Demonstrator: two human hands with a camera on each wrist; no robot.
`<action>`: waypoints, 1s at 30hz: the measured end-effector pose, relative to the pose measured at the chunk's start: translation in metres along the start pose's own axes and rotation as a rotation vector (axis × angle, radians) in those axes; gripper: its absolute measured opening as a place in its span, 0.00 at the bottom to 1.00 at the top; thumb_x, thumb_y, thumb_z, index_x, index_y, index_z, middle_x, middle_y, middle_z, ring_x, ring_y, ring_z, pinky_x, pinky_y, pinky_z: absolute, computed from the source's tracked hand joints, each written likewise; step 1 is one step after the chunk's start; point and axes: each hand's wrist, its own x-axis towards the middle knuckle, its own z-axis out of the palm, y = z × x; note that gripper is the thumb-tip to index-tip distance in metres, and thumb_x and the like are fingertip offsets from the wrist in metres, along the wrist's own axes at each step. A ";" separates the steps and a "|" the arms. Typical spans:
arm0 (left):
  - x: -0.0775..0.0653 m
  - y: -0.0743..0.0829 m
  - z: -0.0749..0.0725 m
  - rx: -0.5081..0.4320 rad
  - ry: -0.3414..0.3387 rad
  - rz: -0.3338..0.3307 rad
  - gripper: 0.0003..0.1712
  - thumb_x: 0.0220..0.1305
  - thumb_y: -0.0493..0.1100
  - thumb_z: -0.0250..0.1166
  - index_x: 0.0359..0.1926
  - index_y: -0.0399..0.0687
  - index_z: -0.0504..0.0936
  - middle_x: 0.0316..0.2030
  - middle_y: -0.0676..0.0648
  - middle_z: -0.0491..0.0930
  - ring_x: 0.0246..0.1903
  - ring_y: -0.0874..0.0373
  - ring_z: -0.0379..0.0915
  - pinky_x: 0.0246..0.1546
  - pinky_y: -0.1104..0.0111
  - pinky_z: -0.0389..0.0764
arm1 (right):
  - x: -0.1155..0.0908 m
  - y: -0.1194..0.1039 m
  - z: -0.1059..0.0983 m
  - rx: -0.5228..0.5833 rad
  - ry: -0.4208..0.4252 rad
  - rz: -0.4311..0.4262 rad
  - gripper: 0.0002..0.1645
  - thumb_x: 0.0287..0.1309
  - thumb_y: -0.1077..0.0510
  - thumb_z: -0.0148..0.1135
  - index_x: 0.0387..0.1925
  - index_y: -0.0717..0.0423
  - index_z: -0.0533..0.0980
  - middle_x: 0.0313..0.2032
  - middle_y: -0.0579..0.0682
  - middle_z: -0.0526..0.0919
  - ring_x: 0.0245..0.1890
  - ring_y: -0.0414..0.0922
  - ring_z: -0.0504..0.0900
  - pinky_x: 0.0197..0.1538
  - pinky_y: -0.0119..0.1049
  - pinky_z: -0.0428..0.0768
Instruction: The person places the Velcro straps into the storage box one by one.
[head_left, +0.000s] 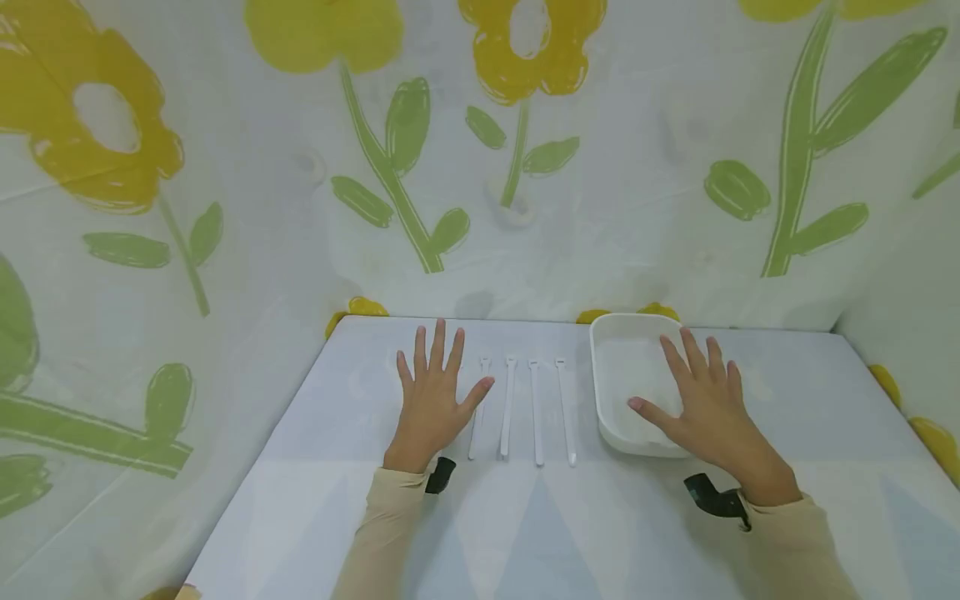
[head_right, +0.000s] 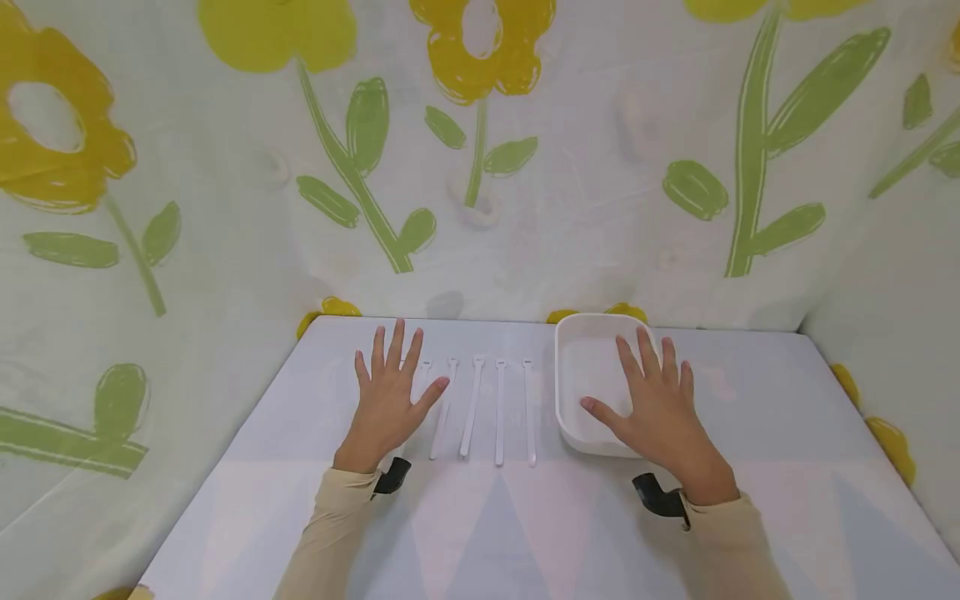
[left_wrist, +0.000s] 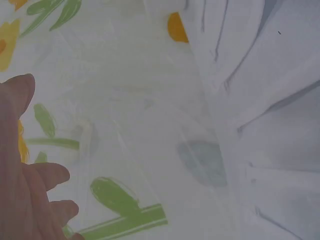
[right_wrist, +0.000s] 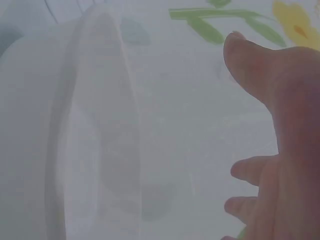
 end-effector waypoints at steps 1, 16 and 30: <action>0.000 -0.002 -0.002 -0.021 -0.001 -0.008 0.51 0.72 0.70 0.53 0.83 0.52 0.47 0.84 0.42 0.36 0.83 0.37 0.26 0.75 0.25 0.35 | -0.001 0.001 -0.001 0.021 -0.005 0.003 0.64 0.63 0.30 0.64 0.82 0.59 0.44 0.81 0.69 0.38 0.78 0.78 0.35 0.70 0.85 0.39; -0.006 -0.036 -0.024 -0.208 0.049 -0.124 0.45 0.76 0.64 0.53 0.83 0.48 0.50 0.84 0.40 0.40 0.83 0.35 0.29 0.74 0.24 0.32 | -0.009 0.025 -0.015 0.293 -0.058 0.080 0.64 0.65 0.40 0.68 0.83 0.57 0.39 0.82 0.66 0.35 0.79 0.74 0.38 0.68 0.86 0.47; -0.005 -0.066 -0.024 -0.405 0.081 -0.225 0.42 0.78 0.54 0.57 0.81 0.38 0.53 0.81 0.32 0.48 0.80 0.34 0.42 0.80 0.35 0.46 | -0.013 0.059 -0.003 0.435 -0.149 0.209 0.69 0.65 0.40 0.68 0.83 0.51 0.29 0.81 0.69 0.32 0.78 0.76 0.40 0.67 0.85 0.55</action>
